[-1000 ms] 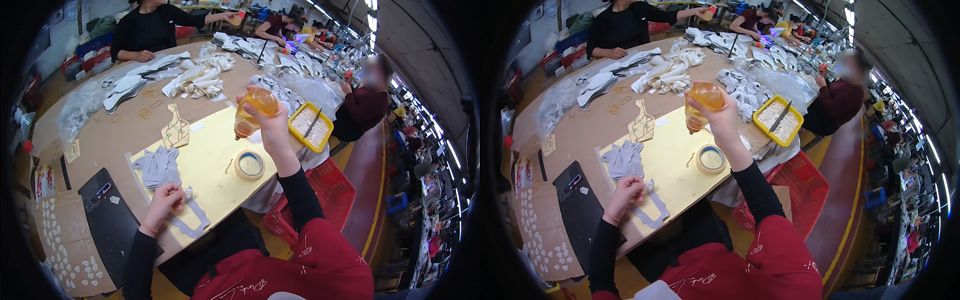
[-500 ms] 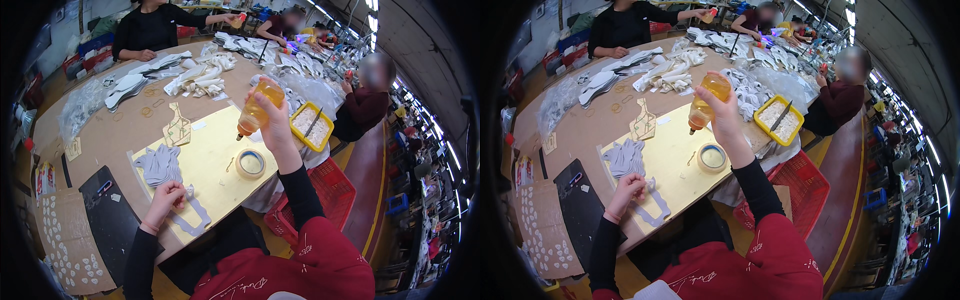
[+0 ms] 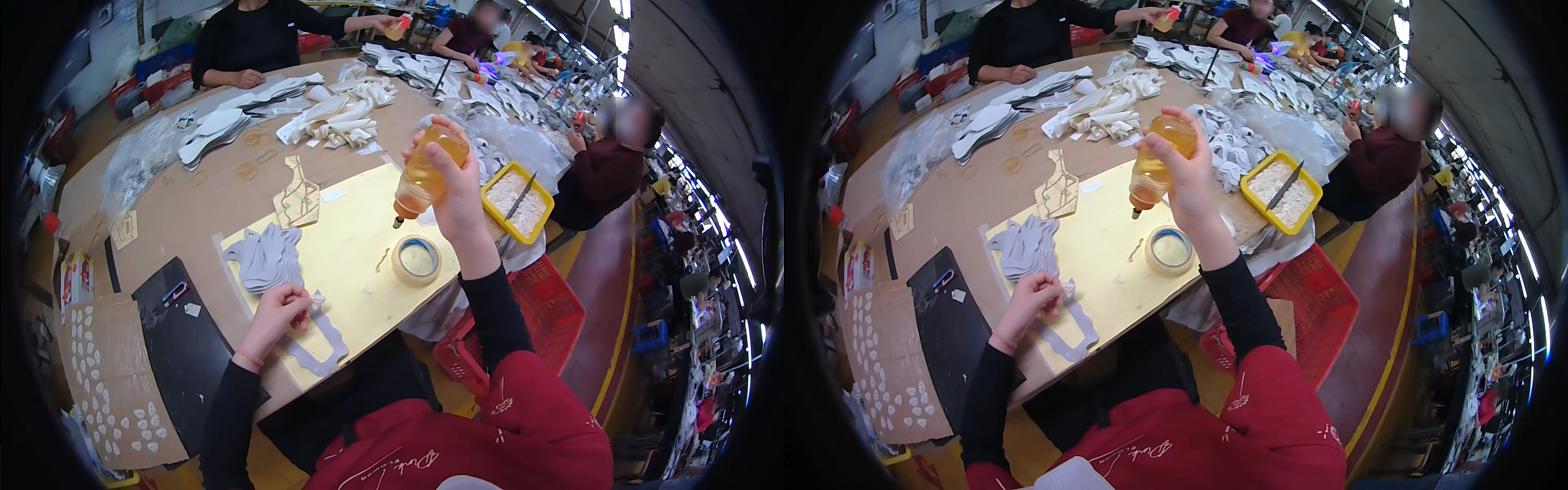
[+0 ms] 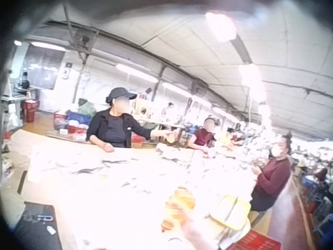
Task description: The person applies glue from a yellow bottle to small white fabric pieces on a yellow work surface. They handle the pieces one at a time, squeeze glue onto them, and place them down, while other workers are visible in the background.
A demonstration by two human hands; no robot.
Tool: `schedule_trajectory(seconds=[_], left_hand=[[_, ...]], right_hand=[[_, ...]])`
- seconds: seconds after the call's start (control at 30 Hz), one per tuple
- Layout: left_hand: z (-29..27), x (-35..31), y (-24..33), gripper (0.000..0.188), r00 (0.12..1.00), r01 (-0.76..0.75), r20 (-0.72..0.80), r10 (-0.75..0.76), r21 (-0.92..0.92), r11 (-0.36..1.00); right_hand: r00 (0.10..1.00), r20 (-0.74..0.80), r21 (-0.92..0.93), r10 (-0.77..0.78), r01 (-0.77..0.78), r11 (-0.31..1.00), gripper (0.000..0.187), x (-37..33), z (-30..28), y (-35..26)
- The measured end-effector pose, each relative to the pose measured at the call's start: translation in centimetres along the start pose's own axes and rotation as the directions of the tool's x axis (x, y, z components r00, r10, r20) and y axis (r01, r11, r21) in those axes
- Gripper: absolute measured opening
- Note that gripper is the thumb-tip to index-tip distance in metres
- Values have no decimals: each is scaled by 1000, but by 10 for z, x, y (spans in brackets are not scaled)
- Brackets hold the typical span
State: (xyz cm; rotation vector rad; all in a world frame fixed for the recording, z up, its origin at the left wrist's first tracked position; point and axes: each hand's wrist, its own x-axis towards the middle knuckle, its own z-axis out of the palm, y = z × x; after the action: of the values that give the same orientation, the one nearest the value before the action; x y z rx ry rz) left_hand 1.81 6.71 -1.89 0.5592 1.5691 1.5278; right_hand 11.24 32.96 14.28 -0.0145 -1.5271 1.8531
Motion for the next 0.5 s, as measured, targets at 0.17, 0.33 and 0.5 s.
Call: schedule_trajectory(seconds=[0.17,0.33,0.5], left_hand=[[20,15,9,13,998,-37,50,31,124,992],[39,29,8,17,987,-149,33,158,561,814],[43,29,1,20,956,-183,-19,294,742,645]], right_hand=[[999,-10,-21,30,-30,999,51,-5,-1,8],[998,16,-39,55,-54,998,52,-17,2,10],[996,45,10,70,-71,997,53,-24,-4,12]])
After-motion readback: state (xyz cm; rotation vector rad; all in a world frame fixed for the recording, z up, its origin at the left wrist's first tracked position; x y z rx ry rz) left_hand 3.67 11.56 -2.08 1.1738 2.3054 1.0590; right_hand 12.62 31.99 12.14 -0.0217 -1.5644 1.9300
